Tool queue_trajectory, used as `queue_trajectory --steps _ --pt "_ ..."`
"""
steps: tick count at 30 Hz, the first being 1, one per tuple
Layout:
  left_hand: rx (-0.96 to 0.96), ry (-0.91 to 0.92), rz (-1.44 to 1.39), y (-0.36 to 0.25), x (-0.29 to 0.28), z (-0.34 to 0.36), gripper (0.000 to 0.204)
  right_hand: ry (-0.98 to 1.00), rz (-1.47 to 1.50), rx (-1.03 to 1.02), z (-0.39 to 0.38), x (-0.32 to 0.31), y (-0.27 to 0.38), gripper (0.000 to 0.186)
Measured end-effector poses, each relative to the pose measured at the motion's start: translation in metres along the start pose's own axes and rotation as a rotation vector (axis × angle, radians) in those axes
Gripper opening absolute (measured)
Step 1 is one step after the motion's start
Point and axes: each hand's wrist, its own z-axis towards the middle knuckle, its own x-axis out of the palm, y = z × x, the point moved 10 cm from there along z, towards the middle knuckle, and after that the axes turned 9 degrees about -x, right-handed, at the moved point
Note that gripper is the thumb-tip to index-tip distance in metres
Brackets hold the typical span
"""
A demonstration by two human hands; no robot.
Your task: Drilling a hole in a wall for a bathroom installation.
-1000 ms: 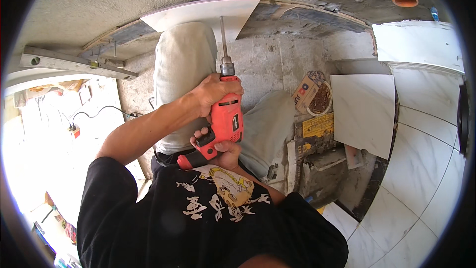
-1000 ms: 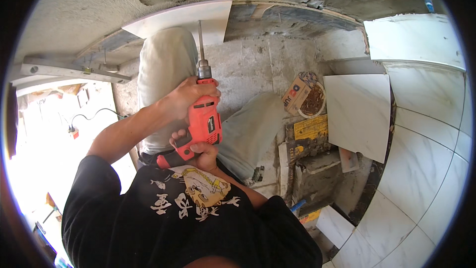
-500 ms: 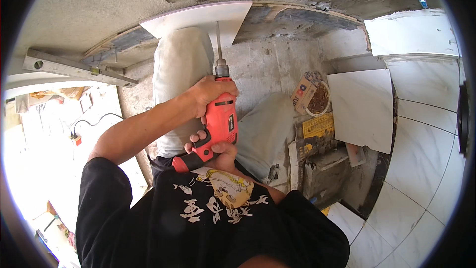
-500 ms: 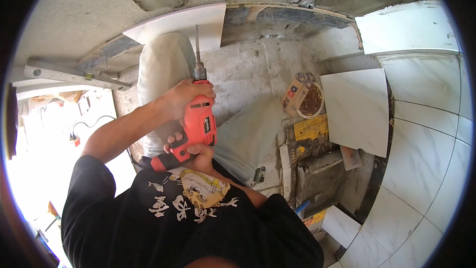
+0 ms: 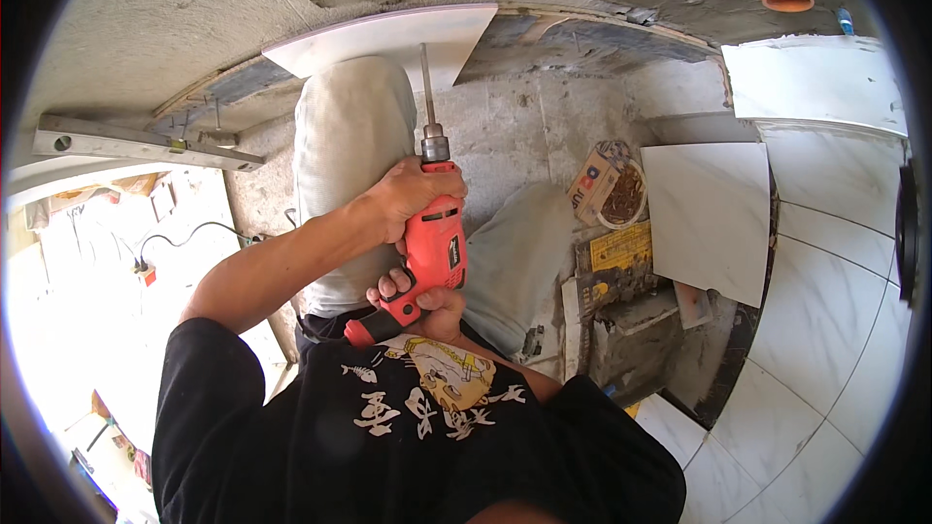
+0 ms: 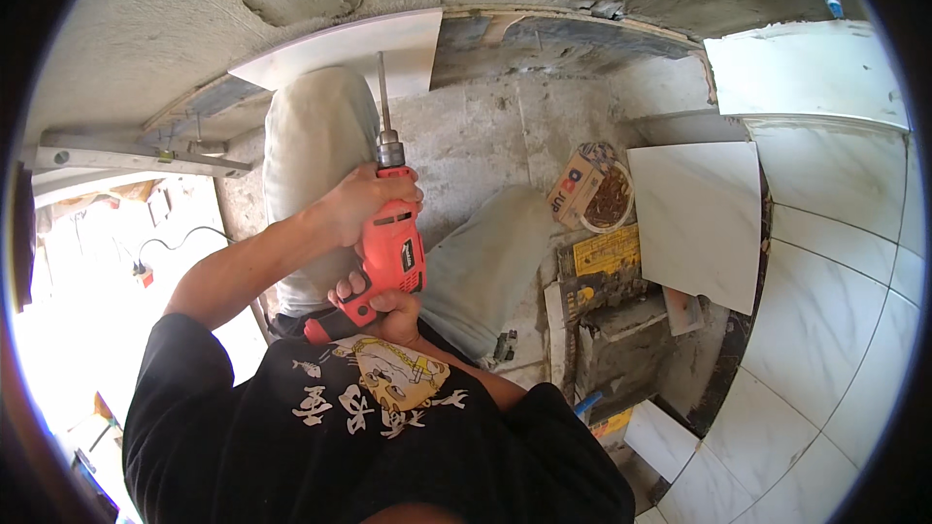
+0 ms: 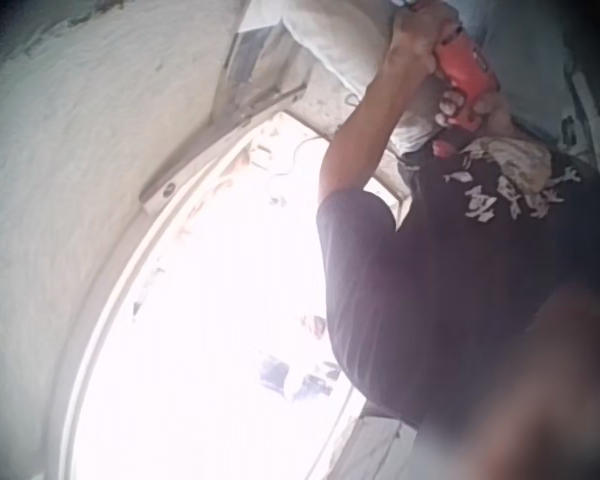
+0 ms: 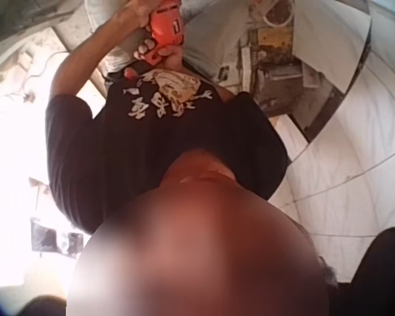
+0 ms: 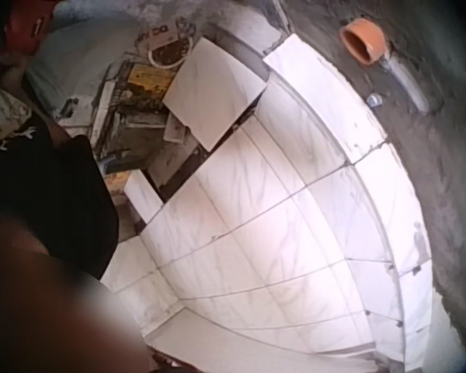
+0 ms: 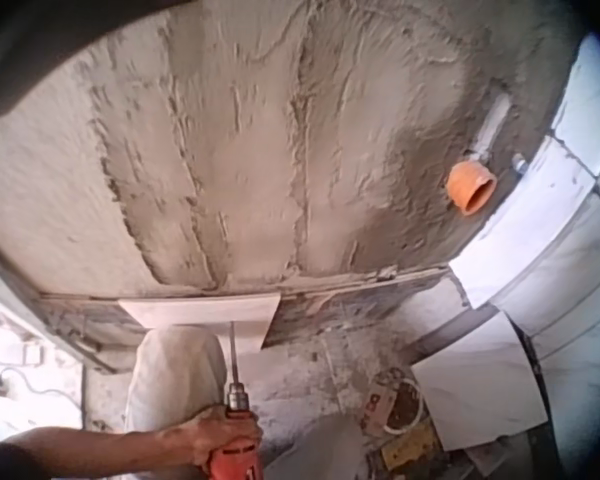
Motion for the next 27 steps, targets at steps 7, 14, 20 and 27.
queue_trajectory --steps 7,14,20,27 --pt "-0.031 0.034 0.094 0.0006 0.0011 0.0002 0.032 -0.010 0.018 -0.001 0.0010 -0.0001 0.0020 0.049" --pt "-0.024 0.014 0.112 -0.0008 0.0023 -0.0020 0.034 -0.020 0.007 0.002 0.0004 0.0035 0.0044 0.050" --pt "-0.002 0.008 0.089 -0.0003 0.0022 -0.0003 0.024 -0.033 0.018 -0.006 -0.0004 -0.0001 0.0043 0.048" --pt "0.034 -0.001 0.033 -0.0030 0.0030 -0.0028 0.018 -0.059 -0.001 -0.010 -0.0009 -0.0012 0.0054 0.051"
